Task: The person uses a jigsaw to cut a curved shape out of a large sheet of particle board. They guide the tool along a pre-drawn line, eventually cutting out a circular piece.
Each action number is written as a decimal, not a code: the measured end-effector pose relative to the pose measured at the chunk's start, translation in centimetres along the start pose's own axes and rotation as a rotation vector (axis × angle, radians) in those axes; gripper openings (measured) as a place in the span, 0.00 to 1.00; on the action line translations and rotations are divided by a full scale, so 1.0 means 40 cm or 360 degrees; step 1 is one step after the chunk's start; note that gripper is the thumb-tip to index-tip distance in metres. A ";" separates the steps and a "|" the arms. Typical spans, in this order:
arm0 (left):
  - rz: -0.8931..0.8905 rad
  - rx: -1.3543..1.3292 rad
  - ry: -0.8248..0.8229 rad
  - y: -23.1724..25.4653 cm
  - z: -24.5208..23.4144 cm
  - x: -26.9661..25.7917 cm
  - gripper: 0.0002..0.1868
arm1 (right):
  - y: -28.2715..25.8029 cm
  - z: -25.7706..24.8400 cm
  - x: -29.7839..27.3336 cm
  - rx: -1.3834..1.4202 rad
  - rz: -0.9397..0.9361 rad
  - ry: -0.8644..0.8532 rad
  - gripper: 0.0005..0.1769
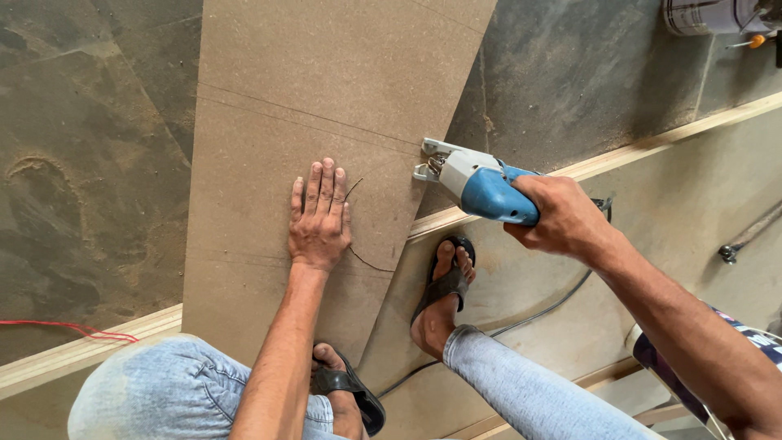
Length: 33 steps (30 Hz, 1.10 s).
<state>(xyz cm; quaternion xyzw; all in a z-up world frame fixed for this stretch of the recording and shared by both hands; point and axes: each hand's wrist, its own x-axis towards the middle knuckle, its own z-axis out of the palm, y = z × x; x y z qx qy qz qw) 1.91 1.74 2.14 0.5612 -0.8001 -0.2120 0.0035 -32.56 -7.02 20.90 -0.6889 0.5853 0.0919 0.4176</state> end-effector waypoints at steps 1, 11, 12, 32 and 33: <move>0.0001 0.0000 0.0006 0.000 0.001 0.000 0.32 | 0.000 0.000 0.000 0.0009 0.0009 -0.0006 0.14; 0.0022 -0.0043 0.0077 -0.003 0.002 0.003 0.32 | -0.004 -0.002 0.000 0.0032 -0.0021 0.0024 0.13; 0.0023 -0.0054 0.0076 -0.003 0.001 0.004 0.32 | -0.005 -0.002 0.001 0.0040 -0.0012 0.0017 0.13; 0.0032 -0.0076 0.0157 -0.007 0.001 0.001 0.30 | -0.002 0.004 0.001 0.0045 0.0113 -0.0026 0.16; 0.0029 -0.0067 0.0153 -0.006 0.001 0.000 0.30 | 0.001 0.004 0.000 0.0049 0.0113 -0.0032 0.16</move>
